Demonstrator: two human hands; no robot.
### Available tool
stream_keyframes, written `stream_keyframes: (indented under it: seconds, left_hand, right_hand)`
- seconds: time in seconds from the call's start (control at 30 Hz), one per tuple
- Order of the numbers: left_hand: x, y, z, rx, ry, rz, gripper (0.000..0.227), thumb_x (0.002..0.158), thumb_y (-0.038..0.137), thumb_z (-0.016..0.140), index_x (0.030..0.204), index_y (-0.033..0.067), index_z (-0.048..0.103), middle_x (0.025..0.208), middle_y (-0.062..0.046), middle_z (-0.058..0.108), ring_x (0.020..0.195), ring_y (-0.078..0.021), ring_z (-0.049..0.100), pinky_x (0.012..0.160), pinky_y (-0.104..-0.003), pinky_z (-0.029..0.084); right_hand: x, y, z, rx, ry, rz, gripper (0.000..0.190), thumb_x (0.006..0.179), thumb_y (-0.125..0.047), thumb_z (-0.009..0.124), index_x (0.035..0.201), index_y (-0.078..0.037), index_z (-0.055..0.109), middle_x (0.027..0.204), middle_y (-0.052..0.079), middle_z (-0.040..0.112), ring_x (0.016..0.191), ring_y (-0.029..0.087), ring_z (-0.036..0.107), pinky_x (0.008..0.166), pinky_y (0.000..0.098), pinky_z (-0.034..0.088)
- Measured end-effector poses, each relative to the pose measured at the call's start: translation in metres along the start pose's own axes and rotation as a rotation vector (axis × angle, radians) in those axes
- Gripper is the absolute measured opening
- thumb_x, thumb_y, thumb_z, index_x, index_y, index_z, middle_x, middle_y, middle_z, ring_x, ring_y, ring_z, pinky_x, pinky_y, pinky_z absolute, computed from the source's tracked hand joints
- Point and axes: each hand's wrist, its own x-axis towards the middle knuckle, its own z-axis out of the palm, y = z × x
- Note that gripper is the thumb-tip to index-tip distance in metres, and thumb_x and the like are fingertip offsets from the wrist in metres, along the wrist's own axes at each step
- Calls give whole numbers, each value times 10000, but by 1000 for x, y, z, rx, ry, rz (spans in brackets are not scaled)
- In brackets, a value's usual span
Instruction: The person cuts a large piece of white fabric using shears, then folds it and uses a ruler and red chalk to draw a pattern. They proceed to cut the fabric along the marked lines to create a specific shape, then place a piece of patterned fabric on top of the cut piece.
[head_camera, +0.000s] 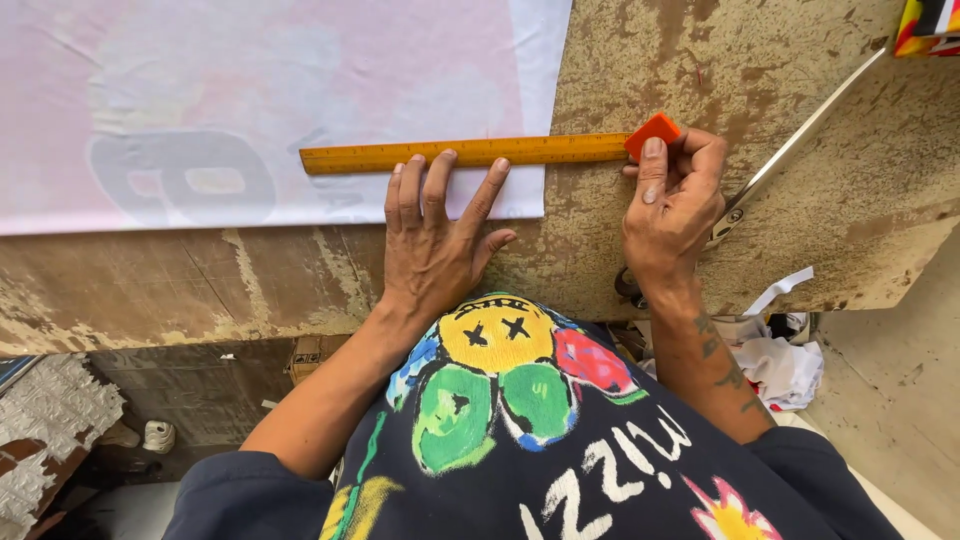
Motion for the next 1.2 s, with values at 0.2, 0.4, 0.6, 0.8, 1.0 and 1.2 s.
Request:
stream_keyframes:
  seconds: [0.2, 0.4, 0.6, 0.8, 1.0, 1.2]
  left_hand:
    - [0, 0, -4, 13, -29, 10, 730, 1088, 666, 603, 1720, 333, 453, 1600, -229, 396, 1490, -497, 343, 1301, -640, 250]
    - [1, 3, -5, 36, -69, 4, 810, 1058, 727, 622, 1736, 332, 417, 1614, -242, 407, 1510, -505, 363, 1323, -639, 220]
    - [2, 4, -16, 167, -185, 39, 962, 1039, 870, 729, 1745, 313, 387, 1673, -245, 389, 1508, -492, 440, 1322, -637, 353]
    - [0, 1, -9, 87, -111, 24, 864, 1026, 794, 764, 1672, 269, 532, 1648, -246, 425, 1501, -467, 453, 1313, -636, 365]
    - [2, 2, -11, 72, -97, 27, 784, 1045, 758, 717, 1613, 234, 588, 1629, -263, 414, 1482, -487, 470, 1294, -645, 385]
    - [6, 2, -20, 100, -146, 30, 915, 999, 803, 782, 1699, 315, 450, 1614, -218, 439, 1468, -455, 505, 1302, -617, 392]
  right_hand:
    - [0, -1, 1, -12, 3, -2, 171, 1243, -115, 547, 1235, 55, 533, 944, 220, 680, 817, 249, 734, 807, 400, 649]
    - [18, -5, 5, -108, -104, -301, 102, 1213, 17, 571, 1292, 64, 614, 1034, 227, 674, 880, 341, 710, 811, 463, 638]
    - [44, -21, 51, -245, -374, -719, 146, 1096, 31, 766, 1237, 38, 731, 1121, 208, 746, 989, 353, 684, 904, 483, 591]
    - [45, -38, 71, -317, -424, -874, 96, 1136, -6, 696, 1220, -18, 739, 1067, 161, 695, 904, 332, 648, 799, 454, 584]
    - [44, -42, 85, -301, -390, -888, 51, 1139, -33, 707, 1174, -33, 745, 1040, 142, 678, 873, 313, 620, 752, 445, 567]
    - [54, -4, 18, -455, -480, -790, 80, 1156, -46, 718, 1176, -27, 793, 1017, 194, 748, 866, 337, 665, 738, 458, 564]
